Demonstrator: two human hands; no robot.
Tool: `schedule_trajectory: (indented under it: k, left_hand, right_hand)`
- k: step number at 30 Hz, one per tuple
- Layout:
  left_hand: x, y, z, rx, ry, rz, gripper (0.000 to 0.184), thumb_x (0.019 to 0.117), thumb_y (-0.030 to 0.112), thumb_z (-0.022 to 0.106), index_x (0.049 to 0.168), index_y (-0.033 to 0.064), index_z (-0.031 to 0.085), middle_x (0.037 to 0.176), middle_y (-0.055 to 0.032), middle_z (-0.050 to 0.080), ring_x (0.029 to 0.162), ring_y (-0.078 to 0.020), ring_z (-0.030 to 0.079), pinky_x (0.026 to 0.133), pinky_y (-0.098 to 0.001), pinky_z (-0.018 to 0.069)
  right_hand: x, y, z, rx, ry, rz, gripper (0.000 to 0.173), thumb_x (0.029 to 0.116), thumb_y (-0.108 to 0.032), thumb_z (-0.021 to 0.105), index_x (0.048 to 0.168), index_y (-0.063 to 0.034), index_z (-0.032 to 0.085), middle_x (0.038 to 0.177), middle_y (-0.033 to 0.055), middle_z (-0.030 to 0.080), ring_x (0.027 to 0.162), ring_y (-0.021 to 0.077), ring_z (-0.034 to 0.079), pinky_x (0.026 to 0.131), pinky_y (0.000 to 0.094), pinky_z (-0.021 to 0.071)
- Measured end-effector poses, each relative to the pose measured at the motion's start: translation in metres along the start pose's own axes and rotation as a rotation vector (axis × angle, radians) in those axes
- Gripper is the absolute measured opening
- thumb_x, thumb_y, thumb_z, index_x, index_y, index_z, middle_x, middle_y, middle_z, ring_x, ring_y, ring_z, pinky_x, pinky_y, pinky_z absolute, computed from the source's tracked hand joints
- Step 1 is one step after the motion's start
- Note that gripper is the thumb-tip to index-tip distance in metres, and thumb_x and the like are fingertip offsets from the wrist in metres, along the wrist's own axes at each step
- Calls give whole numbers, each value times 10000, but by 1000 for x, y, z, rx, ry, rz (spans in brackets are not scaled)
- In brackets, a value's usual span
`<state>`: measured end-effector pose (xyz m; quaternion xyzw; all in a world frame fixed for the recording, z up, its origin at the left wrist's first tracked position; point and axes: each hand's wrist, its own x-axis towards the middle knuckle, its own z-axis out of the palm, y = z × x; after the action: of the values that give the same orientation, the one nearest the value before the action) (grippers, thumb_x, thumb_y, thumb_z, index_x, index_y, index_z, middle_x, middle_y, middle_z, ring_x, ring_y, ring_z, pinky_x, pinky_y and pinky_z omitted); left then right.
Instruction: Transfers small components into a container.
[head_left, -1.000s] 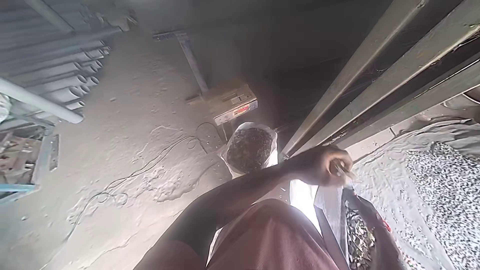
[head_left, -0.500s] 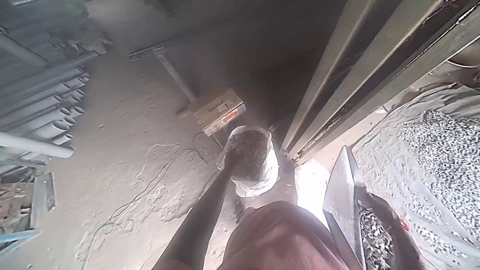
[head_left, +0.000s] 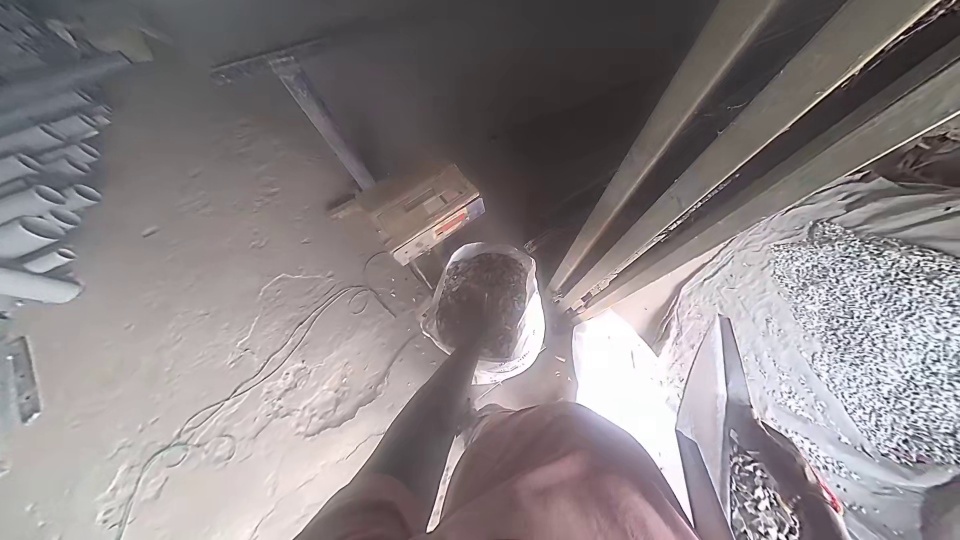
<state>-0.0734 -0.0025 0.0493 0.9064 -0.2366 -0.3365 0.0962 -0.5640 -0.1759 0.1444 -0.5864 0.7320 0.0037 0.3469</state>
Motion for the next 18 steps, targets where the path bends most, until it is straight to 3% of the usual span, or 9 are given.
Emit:
schedule_trajectory:
  k: [3, 6, 8, 10, 12, 15, 18]
  left_hand:
    - [14, -8, 20, -17, 45, 106, 811, 878, 488, 674, 1583, 181, 417, 1649, -169, 343, 1525, -365, 317, 1214, -566, 295]
    - [11, 2, 11, -249, 143, 235, 646, 959, 414, 647, 1516, 117, 507, 1535, -147, 514, 1430, -288, 481, 1194, -459, 376]
    - [-10, 31, -14, -441, 252, 451, 519, 984, 318, 638, 1416, 34, 595, 1364, -165, 653, 1265, -250, 632, 1112, -404, 481]
    - [-47, 73, -46, -563, 343, 756, 387, 996, 245, 645, 1285, -11, 665, 1189, -153, 729, 1099, -205, 714, 1011, -375, 565]
    - [-89, 115, -80, -602, 358, 1069, 307, 996, 204, 640, 1200, -18, 695, 1100, -121, 747, 1013, -172, 726, 947, -372, 595]
    - [-143, 161, -106, -432, 111, 1334, 332, 991, 241, 652, 1217, 2, 705, 1129, -115, 737, 1063, -185, 708, 989, -378, 569]
    - [-170, 196, -92, 1, -303, 1335, 462, 1000, 323, 662, 1379, 59, 630, 1289, -159, 680, 1234, -280, 631, 1089, -470, 474]
  right_hand:
    - [4, 4, 5, 57, 7, 13, 613, 1090, -502, 409, 1251, 31, 668, 1268, 222, 663, 1155, 260, 632, 1036, 499, 463]
    - [31, 23, 13, 89, -7, -1, 610, 1070, -538, 433, 1224, -2, 681, 1216, 184, 687, 1089, 232, 653, 979, 486, 502]
    - [36, 14, 12, 84, -57, 3, 601, 1071, -534, 443, 1241, -2, 667, 1226, 171, 678, 1098, 218, 644, 993, 472, 496]
    - [56, 22, 11, 9, -127, -123, 665, 1054, -586, 427, 1232, 6, 671, 1206, 187, 692, 1092, 256, 663, 981, 511, 511]
    - [87, 32, 25, -42, -7, -335, 689, 1040, -600, 443, 1028, 19, 746, 1000, 218, 744, 922, 322, 715, 827, 572, 557]
    - [92, -19, 14, -148, -166, -237, 660, 1079, -530, 433, 1130, 70, 703, 1162, 287, 686, 1125, 408, 635, 1011, 641, 429]
    - [120, -37, 28, -214, -82, -318, 618, 1078, -483, 462, 1062, 77, 722, 1078, 314, 699, 1065, 456, 658, 961, 689, 439]
